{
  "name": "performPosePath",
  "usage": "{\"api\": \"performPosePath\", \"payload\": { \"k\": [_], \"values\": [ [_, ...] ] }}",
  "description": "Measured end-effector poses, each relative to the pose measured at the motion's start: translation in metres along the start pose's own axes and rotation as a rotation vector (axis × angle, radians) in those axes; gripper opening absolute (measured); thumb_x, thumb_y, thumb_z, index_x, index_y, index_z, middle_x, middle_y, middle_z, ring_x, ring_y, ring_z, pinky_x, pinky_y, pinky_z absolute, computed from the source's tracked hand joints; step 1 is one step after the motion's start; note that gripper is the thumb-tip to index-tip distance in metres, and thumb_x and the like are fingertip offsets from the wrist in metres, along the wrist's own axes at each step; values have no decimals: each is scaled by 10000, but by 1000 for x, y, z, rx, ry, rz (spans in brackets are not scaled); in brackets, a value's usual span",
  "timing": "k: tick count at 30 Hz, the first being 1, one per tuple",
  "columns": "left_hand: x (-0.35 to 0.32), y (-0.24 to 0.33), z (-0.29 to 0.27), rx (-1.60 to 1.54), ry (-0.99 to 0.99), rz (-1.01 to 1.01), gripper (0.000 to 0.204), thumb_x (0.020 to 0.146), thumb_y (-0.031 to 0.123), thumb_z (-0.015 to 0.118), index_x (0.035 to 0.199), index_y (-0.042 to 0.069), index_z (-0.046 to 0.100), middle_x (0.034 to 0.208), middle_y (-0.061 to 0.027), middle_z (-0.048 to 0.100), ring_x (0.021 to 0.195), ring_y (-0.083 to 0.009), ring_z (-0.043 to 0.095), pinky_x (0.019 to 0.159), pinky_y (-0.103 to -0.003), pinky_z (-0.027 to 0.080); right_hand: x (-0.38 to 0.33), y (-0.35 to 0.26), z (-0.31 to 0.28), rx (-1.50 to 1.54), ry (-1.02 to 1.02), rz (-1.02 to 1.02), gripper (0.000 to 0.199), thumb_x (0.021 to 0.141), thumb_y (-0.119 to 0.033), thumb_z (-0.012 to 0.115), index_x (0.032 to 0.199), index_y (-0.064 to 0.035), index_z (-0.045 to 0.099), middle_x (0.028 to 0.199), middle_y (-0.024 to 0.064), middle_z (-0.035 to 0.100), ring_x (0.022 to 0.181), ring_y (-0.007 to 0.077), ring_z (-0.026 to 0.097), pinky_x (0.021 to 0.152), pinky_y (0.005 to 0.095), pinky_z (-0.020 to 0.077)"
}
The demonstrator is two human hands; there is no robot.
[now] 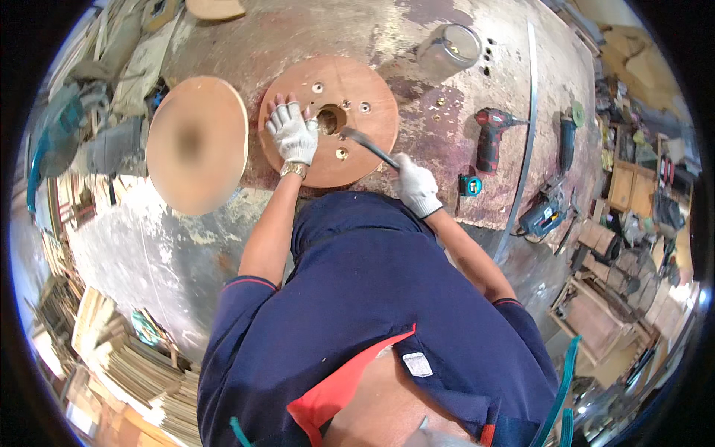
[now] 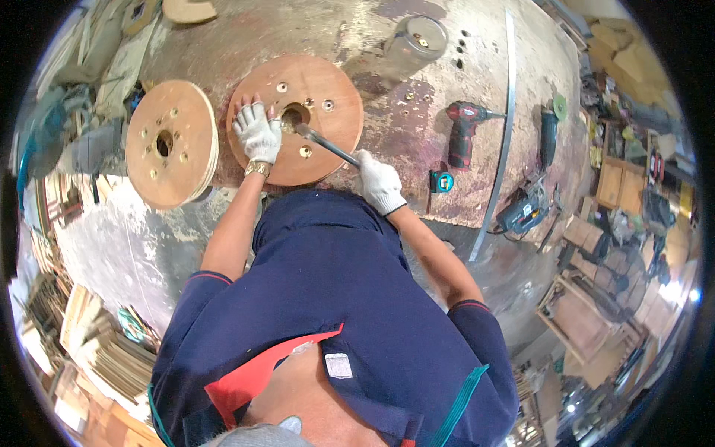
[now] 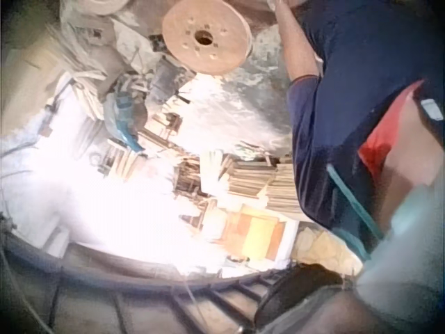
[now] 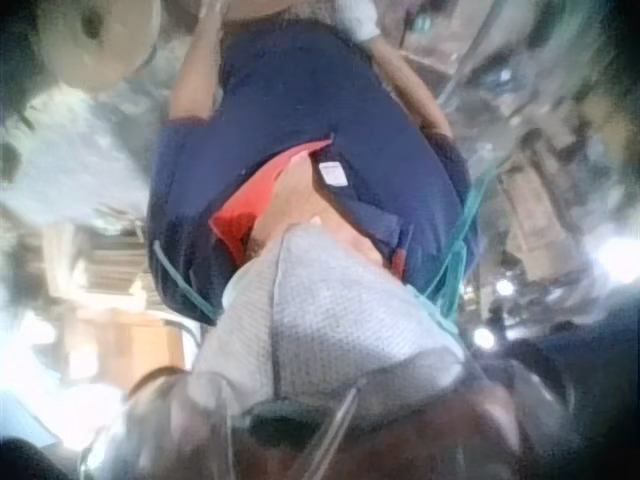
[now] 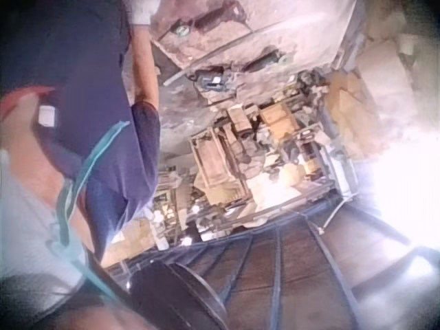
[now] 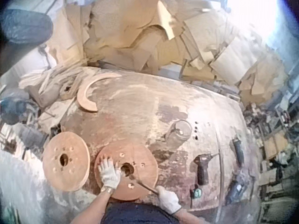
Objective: The person inserts small metal fasteners into pre-drilled holes on stacked circular wooden discs and taps them flush with a hammer. The person works on multiple discs in sequence, occasionally repositioning the stack.
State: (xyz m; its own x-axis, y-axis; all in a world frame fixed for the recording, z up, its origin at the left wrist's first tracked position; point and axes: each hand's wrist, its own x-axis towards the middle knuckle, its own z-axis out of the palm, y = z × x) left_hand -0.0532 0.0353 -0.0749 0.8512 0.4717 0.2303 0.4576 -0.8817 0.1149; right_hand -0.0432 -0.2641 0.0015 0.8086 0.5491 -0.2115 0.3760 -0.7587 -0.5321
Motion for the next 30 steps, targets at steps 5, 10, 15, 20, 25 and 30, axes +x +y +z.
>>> {"api": "performPosePath", "payload": {
  "k": [5,10,15,20,25,30],
  "values": [
    [1,-1,-2,-56,-20,13,614,990,424,522,1470,46,462,1565,-228,387,1477,-437,304,1160,-584,268,-18,34,10,104,4,206,247,945,-289,615,1095,-97,570,735,236,657,722,440,667,631,542,505],
    [19,84,-21,-211,54,255,413,904,377,635,1155,49,643,1183,-207,615,1135,-425,562,1013,-574,411,-51,77,50,357,334,526,341,987,-383,601,1153,-89,652,790,226,686,748,445,673,659,501,512],
    [32,205,-7,-668,-348,682,238,829,240,707,1002,80,675,992,-131,658,972,-340,632,863,-458,500,-62,96,69,656,573,771,403,1012,-380,609,982,15,678,680,121,632,610,182,587,602,375,464],
    [34,263,32,-425,-548,685,322,854,276,698,1093,72,626,1092,-178,637,1018,-355,637,882,-474,510,-61,90,58,803,632,756,402,1030,-379,605,943,7,673,706,23,601,655,95,512,604,320,435],
    [26,254,61,-428,-406,740,224,912,237,653,1047,69,592,1089,-189,619,986,-383,636,838,-489,512,-60,93,64,831,648,734,414,1026,-378,607,912,17,654,719,27,595,680,106,504,626,323,439],
    [23,223,26,-846,-509,512,181,899,211,664,937,36,641,1012,-185,653,950,-384,634,841,-466,506,-62,107,73,881,608,719,412,1027,-397,611,855,-22,626,680,-14,547,649,86,456,572,315,393]
  ]
}}
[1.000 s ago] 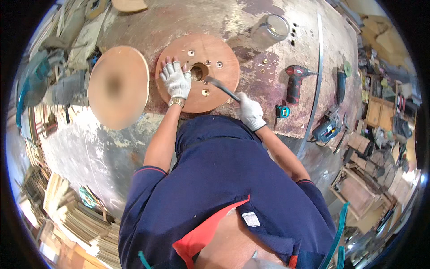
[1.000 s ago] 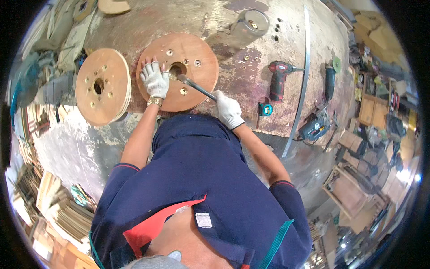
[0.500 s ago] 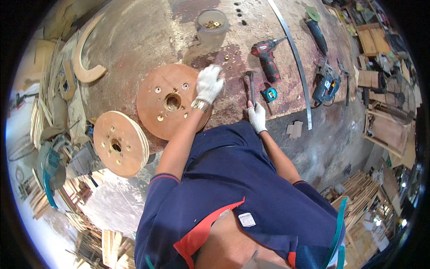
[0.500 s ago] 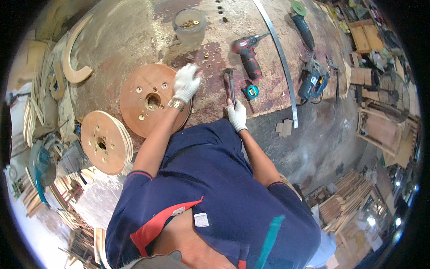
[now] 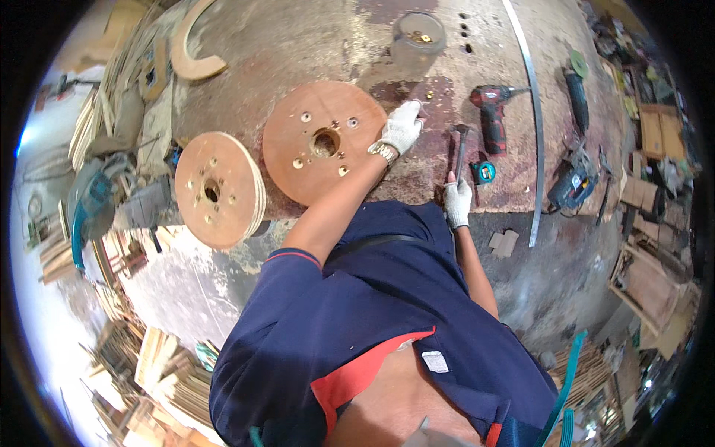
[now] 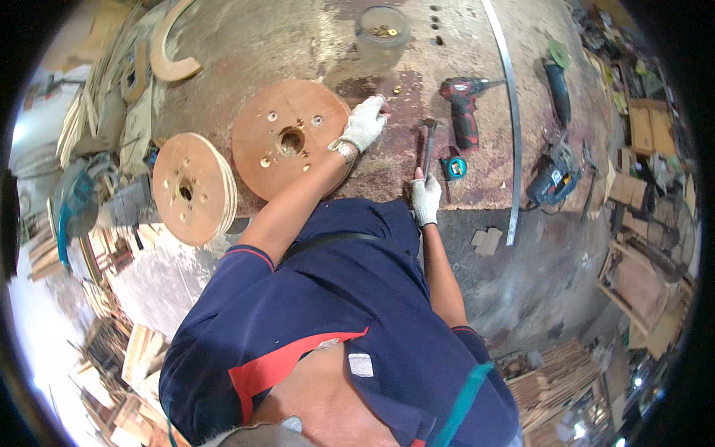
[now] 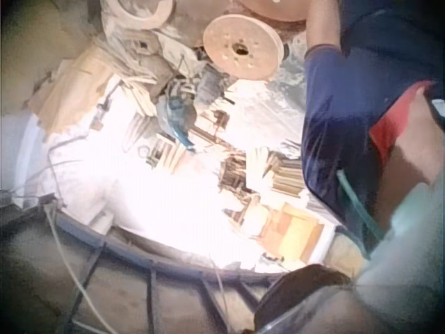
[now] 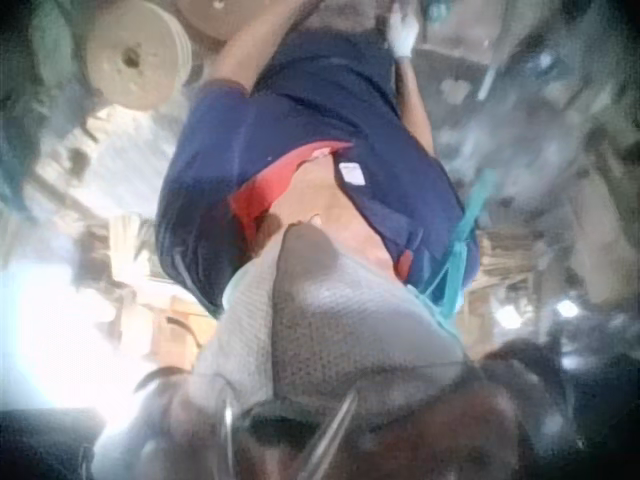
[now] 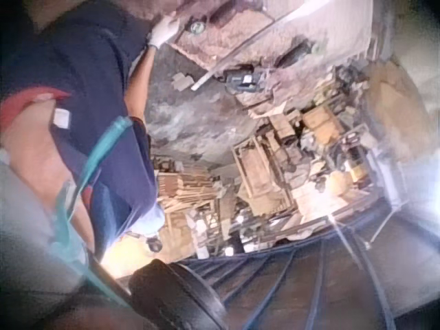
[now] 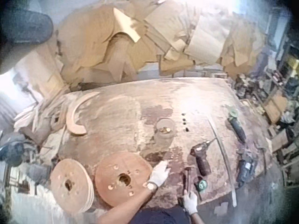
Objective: The person inserts small metal fasteners into pre-drilled holes on stacked circular wooden discs and taps them flush with a hammer. The person works on multiple discs in sequence, occasionally repositioning the stack.
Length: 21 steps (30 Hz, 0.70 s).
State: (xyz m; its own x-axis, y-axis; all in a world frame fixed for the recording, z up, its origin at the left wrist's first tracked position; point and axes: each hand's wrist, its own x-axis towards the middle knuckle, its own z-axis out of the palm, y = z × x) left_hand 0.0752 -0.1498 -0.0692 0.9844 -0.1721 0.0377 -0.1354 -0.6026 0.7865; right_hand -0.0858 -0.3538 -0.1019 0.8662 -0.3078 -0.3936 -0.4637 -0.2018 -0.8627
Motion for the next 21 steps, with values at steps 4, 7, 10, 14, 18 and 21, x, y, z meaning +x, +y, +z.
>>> {"api": "performPosePath", "payload": {
  "k": [4,7,10,14,18,21],
  "values": [
    [-55,-5,-69,174,147,-73,217,888,144,647,1073,53,713,995,-165,680,946,-364,655,849,-447,517,8,9,-1,52,-39,59,411,1026,-405,613,812,-54,600,661,-37,514,610,73,425,539,305,354],
    [-99,-34,-124,171,345,-186,134,839,141,712,889,19,738,888,-158,696,859,-329,679,805,-407,529,9,3,-3,-3,-53,43,445,1024,-443,603,777,-72,579,638,-53,473,588,64,380,525,301,312],
    [-138,-56,-163,94,491,-310,86,825,108,733,841,24,726,850,-153,679,790,-317,676,732,-403,528,3,-10,-4,-51,-43,1,441,1023,-440,606,769,-81,574,630,-59,460,583,60,377,521,296,303],
    [-164,-80,-180,168,502,-473,100,836,129,729,843,31,718,835,-154,675,788,-326,672,734,-415,526,4,-12,-4,-67,-45,-11,442,1016,-449,615,762,-90,571,622,-53,472,574,61,398,518,298,312],
    [-161,-94,-192,485,340,-363,128,851,157,710,845,30,697,850,-152,673,806,-357,668,753,-439,525,3,-13,-5,-50,-67,29,466,1006,-475,620,749,-91,558,616,-45,476,567,66,408,517,301,316],
    [-144,-91,-193,359,346,-349,129,850,160,705,847,33,682,861,-148,664,830,-366,660,775,-450,524,5,-10,-6,-71,-69,23,473,1007,-482,616,749,-90,555,619,-47,465,573,65,396,519,302,310]
  ]
}}
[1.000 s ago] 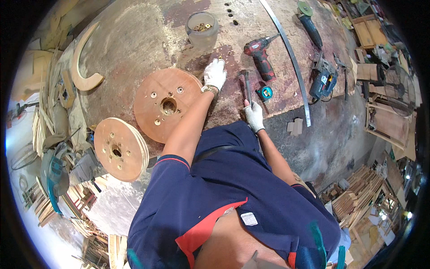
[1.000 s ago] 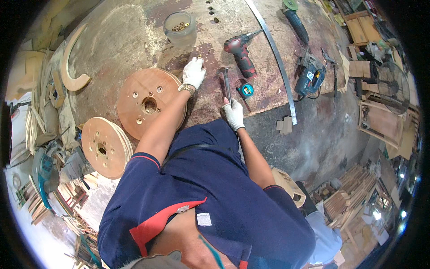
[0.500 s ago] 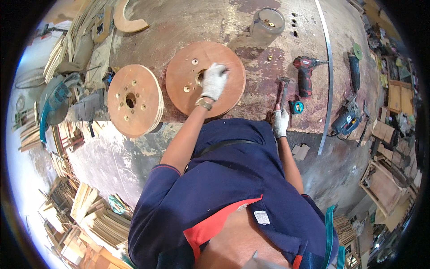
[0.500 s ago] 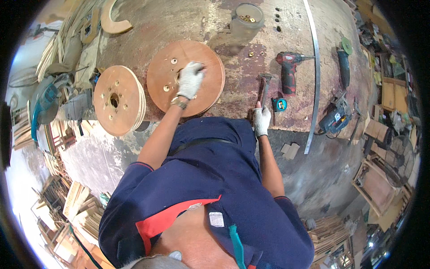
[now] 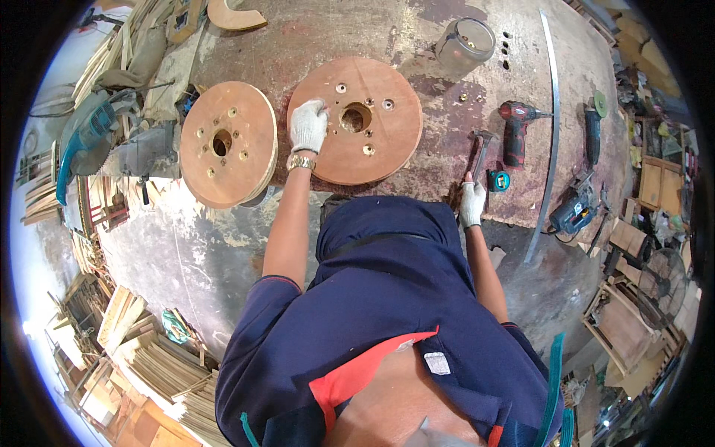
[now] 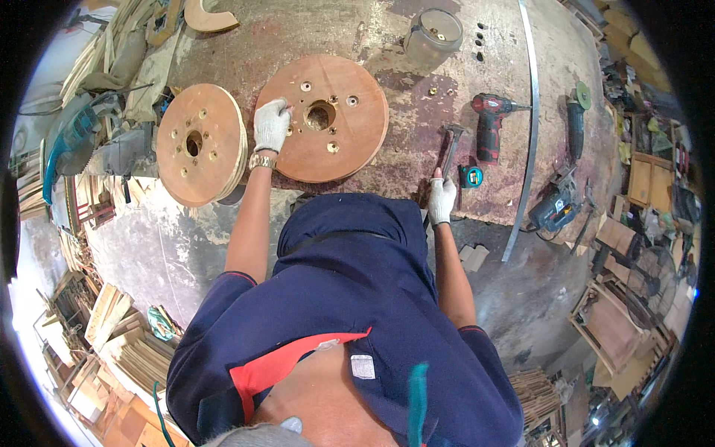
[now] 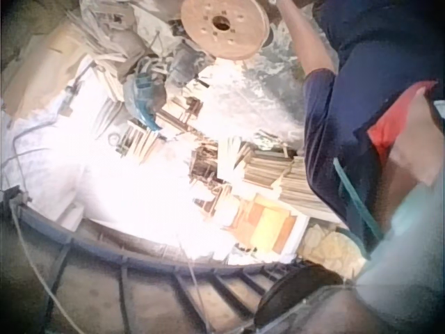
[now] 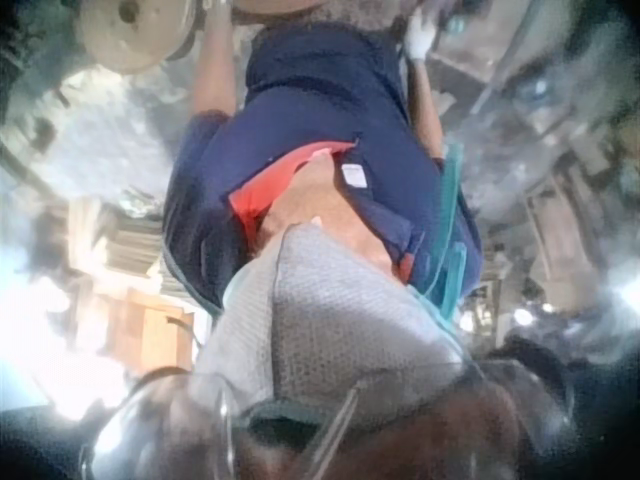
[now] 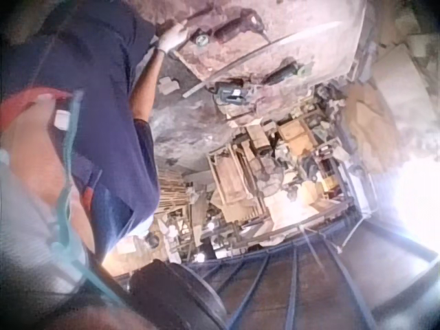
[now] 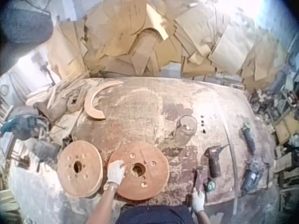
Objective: The person inserts small metal fasteners into pre-drilled holes on stacked circular wooden discs and taps them flush with a hammer. The person works on multiple discs in sequence, occasionally repositioning the stack.
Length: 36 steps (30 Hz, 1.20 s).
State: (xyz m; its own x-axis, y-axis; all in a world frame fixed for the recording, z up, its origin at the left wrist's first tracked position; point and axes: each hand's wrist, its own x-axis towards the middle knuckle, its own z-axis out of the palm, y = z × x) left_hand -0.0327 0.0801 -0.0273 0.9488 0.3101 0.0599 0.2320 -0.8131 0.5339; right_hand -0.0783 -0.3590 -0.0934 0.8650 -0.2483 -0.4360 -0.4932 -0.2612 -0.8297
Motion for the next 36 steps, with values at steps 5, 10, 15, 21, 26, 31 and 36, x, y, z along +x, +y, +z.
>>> {"api": "performPosePath", "payload": {
  "k": [5,10,15,21,26,31,36],
  "values": [
    [7,6,24,100,169,172,80,826,132,704,868,68,685,925,-131,624,955,-326,625,824,-444,517,9,18,-2,2,4,-29,471,1009,-482,613,751,-93,552,629,-53,452,584,59,377,519,300,299],
    [-5,3,31,216,166,206,156,781,94,722,932,82,684,970,-112,618,991,-309,618,859,-430,526,4,12,-1,52,1,-13,470,1009,-482,611,763,-84,570,628,-43,471,579,66,396,521,299,315],
    [-3,-6,35,242,202,229,198,762,97,740,950,94,680,985,-107,627,1002,-304,618,878,-428,525,1,5,1,21,6,-20,472,1004,-492,617,771,-83,580,624,-30,514,567,69,443,521,286,341],
    [-7,-7,42,270,271,335,218,752,105,742,964,103,688,1008,-92,639,990,-288,618,886,-417,526,-1,2,3,58,15,-22,467,1006,-495,619,761,-104,547,606,-56,474,518,46,405,482,272,307],
    [-7,-3,46,301,267,350,215,761,129,735,966,89,688,1029,-91,639,1019,-285,607,909,-439,514,-4,-5,1,10,19,-40,473,1009,-478,617,775,-68,578,634,-43,496,561,74,408,515,298,331],
    [-21,29,51,464,192,183,297,854,257,670,1062,46,682,1132,-140,624,1144,-327,573,992,-513,467,-3,-1,1,-44,35,-45,464,1015,-457,614,774,-61,585,642,-40,492,605,68,402,533,299,334],
    [-36,22,56,397,191,193,552,952,370,581,1330,-32,576,1338,-208,569,1279,-377,521,1079,-515,413,-11,-11,16,-127,-46,-265,362,1033,-361,597,945,-12,642,683,-14,528,646,80,420,574,297,387]
  ]
}}
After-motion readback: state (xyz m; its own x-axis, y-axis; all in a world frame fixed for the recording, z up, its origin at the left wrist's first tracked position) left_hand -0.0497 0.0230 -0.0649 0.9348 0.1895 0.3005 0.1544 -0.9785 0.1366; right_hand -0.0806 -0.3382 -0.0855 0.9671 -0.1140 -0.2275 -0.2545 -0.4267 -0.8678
